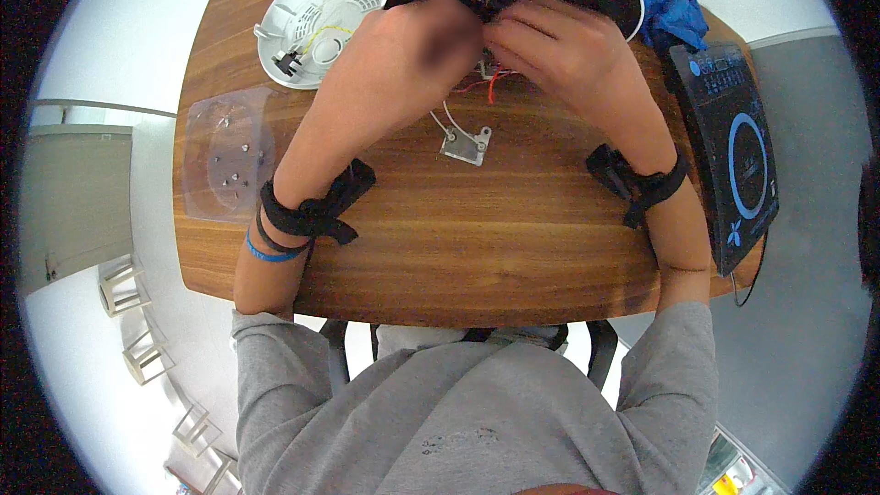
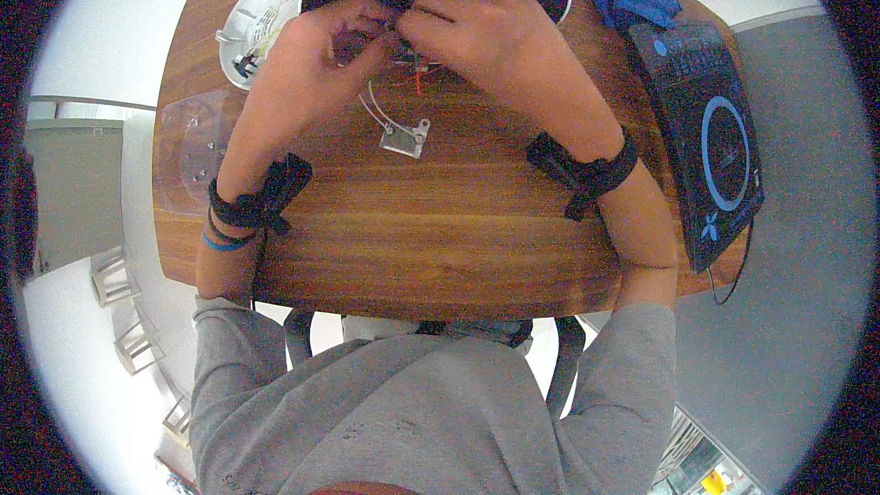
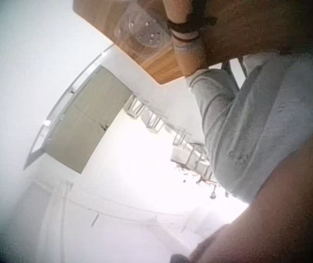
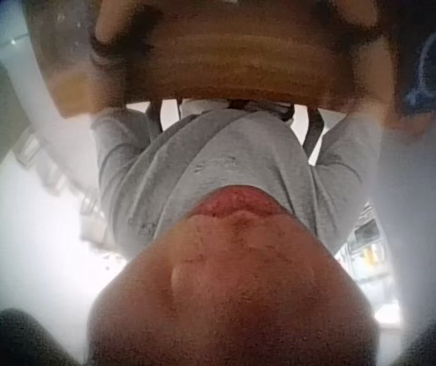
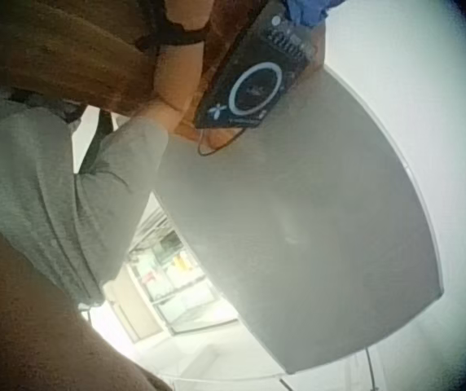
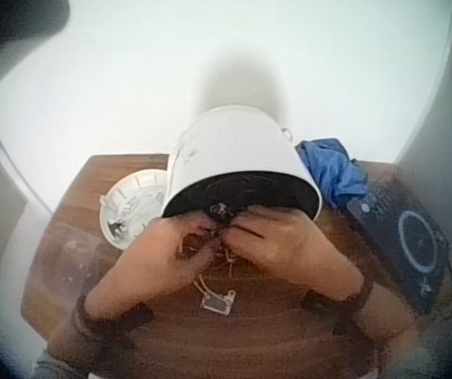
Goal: The person assembles a small electronic device by connecting red and white wires to a switch and securing them inside a cylindrical housing. They use a screwdriver to tighten terminal screws and organize components on a wooden table.
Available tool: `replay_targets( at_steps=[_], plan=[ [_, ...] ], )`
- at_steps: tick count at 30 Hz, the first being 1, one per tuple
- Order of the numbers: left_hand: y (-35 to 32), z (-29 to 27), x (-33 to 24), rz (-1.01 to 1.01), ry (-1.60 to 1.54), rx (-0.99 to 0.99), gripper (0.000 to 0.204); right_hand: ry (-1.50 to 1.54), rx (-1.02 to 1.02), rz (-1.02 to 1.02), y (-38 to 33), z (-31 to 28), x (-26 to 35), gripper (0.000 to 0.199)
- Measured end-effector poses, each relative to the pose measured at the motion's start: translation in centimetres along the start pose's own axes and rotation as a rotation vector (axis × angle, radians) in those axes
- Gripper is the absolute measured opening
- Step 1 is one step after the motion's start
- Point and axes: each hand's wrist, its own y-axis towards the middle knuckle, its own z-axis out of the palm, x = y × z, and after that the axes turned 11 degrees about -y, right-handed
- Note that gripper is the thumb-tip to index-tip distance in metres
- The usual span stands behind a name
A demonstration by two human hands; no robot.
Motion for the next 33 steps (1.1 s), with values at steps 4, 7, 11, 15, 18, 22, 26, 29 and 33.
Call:
replay_targets(
  at_steps=[4,7,11,15,18,22,26,29,33],
  plan=[
    [-0.1,0.0,-0.3,0.004,-0.048,-0.012,0.02,0.027,0.011,-0.037,0.1,-0.5,-0.4,0.02],
    [-0.1,0.2,-0.3,-0.02,-0.167,-0.04,0.021,0.018,0.005,-0.05,0.1,-0.6,-0.5,0.02],
    [0.1,0.1,-0.3,0.011,-0.167,-0.047,0.023,-0.018,-0.012,-0.049,0.0,0.1,-0.4,0.019],
    [0.1,0.2,-0.4,-0.007,-0.153,-0.045,0.023,-0.03,-0.004,-0.024,-0.1,0.1,-0.2,0.017],
    [0.1,0.0,-0.6,-0.002,-0.126,-0.041,0.023,-0.041,-0.04,-0.031,0.0,0.2,-0.4,0.017],
    [0.1,0.0,-0.2,-0.005,-0.151,-0.029,0.023,0.0,-0.036,-0.034,0.2,-0.1,-0.3,0.018],
    [-0.1,0.0,-0.4,-0.02,-0.123,-0.016,0.022,-0.001,-0.057,-0.047,0.0,0.1,-0.3,0.018],
    [-0.1,-0.1,-0.7,-0.033,-0.128,-0.009,0.022,0.0,-0.056,-0.041,-0.2,0.3,-0.3,0.017],
    [-0.1,0.0,-0.4,-0.009,-0.144,-0.016,0.022,-0.006,-0.056,-0.04,-0.3,0.7,-0.5,0.017]
  ],
)
